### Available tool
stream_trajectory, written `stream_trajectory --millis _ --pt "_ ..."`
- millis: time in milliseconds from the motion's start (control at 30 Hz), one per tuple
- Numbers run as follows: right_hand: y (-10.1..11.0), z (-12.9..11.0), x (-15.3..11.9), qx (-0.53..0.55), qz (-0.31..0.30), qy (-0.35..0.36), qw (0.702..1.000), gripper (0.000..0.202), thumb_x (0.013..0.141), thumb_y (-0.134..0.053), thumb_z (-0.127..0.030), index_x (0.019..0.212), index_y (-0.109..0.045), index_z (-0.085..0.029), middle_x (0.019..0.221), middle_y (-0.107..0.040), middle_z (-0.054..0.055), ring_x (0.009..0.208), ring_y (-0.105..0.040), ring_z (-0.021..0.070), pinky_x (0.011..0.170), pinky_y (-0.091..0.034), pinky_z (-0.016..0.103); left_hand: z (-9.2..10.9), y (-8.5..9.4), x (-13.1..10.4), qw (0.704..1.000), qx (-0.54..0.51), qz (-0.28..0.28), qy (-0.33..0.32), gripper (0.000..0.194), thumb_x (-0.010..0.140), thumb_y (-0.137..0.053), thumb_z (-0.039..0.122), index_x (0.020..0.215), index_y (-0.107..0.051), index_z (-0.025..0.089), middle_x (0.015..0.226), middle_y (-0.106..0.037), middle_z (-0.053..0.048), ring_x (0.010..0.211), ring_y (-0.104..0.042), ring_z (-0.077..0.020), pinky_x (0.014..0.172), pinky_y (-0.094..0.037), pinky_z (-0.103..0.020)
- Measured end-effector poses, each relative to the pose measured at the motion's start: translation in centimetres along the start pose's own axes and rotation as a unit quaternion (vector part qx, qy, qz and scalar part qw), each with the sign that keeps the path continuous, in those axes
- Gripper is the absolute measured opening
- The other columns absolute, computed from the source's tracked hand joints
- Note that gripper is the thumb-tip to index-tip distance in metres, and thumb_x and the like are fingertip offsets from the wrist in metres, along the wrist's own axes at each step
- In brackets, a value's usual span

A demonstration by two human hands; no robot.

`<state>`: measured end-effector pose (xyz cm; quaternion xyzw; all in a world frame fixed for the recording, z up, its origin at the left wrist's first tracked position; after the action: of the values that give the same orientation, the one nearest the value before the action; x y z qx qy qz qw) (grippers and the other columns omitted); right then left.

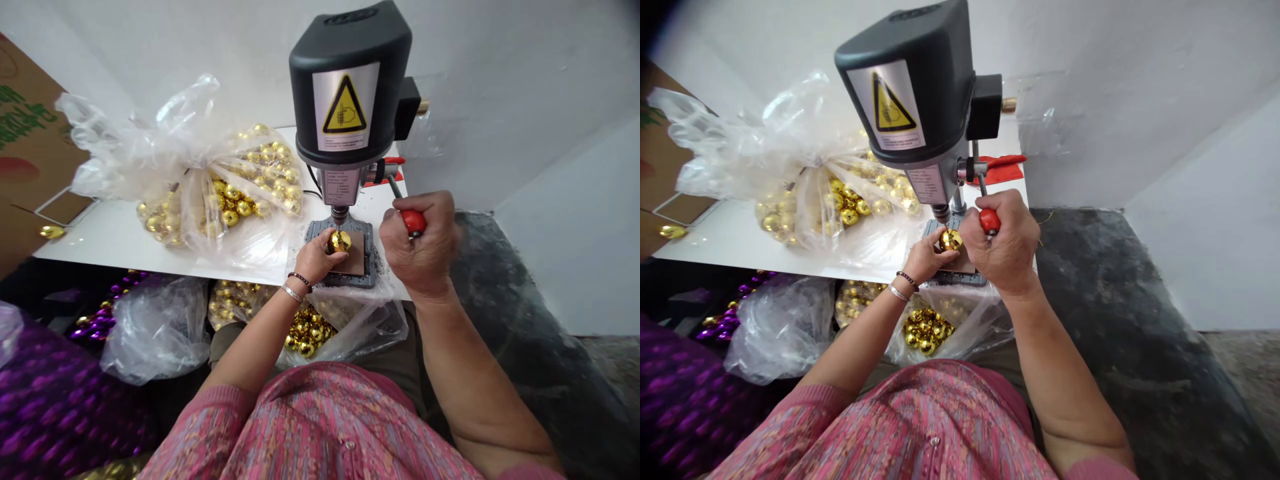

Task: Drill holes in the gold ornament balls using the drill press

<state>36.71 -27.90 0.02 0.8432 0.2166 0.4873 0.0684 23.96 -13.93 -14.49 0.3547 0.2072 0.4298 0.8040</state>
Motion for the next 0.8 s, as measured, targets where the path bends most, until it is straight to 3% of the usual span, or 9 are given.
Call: stream_trajectory --millis 200,367,500,567,667,733,800 --pt "-0.2 0.6 -1.2 -0.008 0.039 0.028 0.999 0.017 0.086 -0.05 -0.034 0.096 -0.055 -0.022 0.084 -0.059 0.003 0.078 -0.06 0.0127 0.074 -0.054 0.031 -0.2 -0.1 0.0 1.0 -0.004 0.005 -0.004 0.066 0.075 -0.077 0.037 0.136 -0.057 0.025 0.103 -0.073 -0.004 0.085 -0.067 -0.0201 0.08 -0.05 -0.03" --pt "-1.3 1.4 -2.7 0.068 0.08 0.085 0.991 0.014 0.083 -0.051 -0.025 0.097 -0.051 -0.022 0.086 -0.061 0.002 0.079 -0.062 0.012 0.073 -0.053 0.03 -0.1 -0.1 -0.2 1.0 -0.017 0.006 -0.008 0.063 0.075 -0.076 0.037 0.135 -0.058 0.025 0.109 -0.072 -0.005 0.088 -0.067 -0.0206 0.081 -0.051 -0.03" --pt "-1.7 1.4 -3.2 0.094 0.091 0.083 0.988 0.008 0.085 -0.047 -0.026 0.092 -0.047 -0.021 0.082 -0.06 0.0 0.076 -0.063 0.0115 0.07 -0.051 0.029 0.0 0.0 -0.4 0.999 -0.033 0.002 -0.011 0.061 0.076 -0.075 0.036 0.133 -0.059 0.026 0.112 -0.072 -0.004 0.091 -0.067 -0.0209 0.083 -0.05 -0.031" --pt "-0.9 0.7 -2.2 0.096 0.095 0.069 0.988 0.008 0.086 -0.046 -0.028 0.091 -0.048 -0.021 0.079 -0.059 -0.001 0.073 -0.061 0.0102 0.068 -0.049 0.027 -0.1 0.0 -0.4 0.999 -0.045 0.004 -0.01 0.06 0.075 -0.076 0.035 0.132 -0.06 0.026 0.112 -0.071 -0.004 0.093 -0.066 -0.0209 0.085 -0.05 -0.031" --pt "0.5 -0.6 1.7 0.08 0.082 0.019 0.993 0.016 0.086 -0.051 -0.033 0.083 -0.051 -0.018 0.07 -0.055 -0.002 0.063 -0.051 0.0076 0.062 -0.041 0.025 -0.4 -0.2 -0.2 0.997 -0.076 0.008 0.002 0.06 0.073 -0.077 0.033 0.129 -0.061 0.024 0.109 -0.072 -0.003 0.092 -0.066 -0.02 0.084 -0.05 -0.03" --pt "0.1 0.1 4.9 0.08 0.023 -0.088 0.993 0.026 0.086 -0.05 -0.039 0.075 -0.047 -0.016 0.062 -0.045 -0.004 0.058 -0.042 0.0056 0.057 -0.034 0.022 -0.6 -0.2 -0.1 0.995 -0.098 0.017 0.01 0.06 0.071 -0.077 0.031 0.127 -0.061 0.022 0.105 -0.071 -0.002 0.088 -0.065 -0.0187 0.082 -0.05 -0.029" --pt "-0.3 0.1 7.6 0.104 -0.012 -0.122 0.987 0.029 0.087 -0.048 -0.039 0.07 -0.045 -0.015 0.061 -0.041 -0.004 0.057 -0.038 0.0043 0.054 -0.03 0.02 -0.6 -0.1 -0.4 0.991 -0.131 0.021 0.007 0.057 0.07 -0.077 0.03 0.124 -0.062 0.021 0.099 -0.071 -0.001 0.083 -0.063 -0.0165 0.077 -0.05 -0.027"
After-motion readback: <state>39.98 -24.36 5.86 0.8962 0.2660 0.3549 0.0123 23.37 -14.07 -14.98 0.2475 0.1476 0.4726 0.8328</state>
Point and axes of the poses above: each hand's wrist, its own x-axis towards the middle knuckle, its own y-axis out of the back of the hand, z = x × y, the point moved 9 cm from there along x, towards the middle knuckle
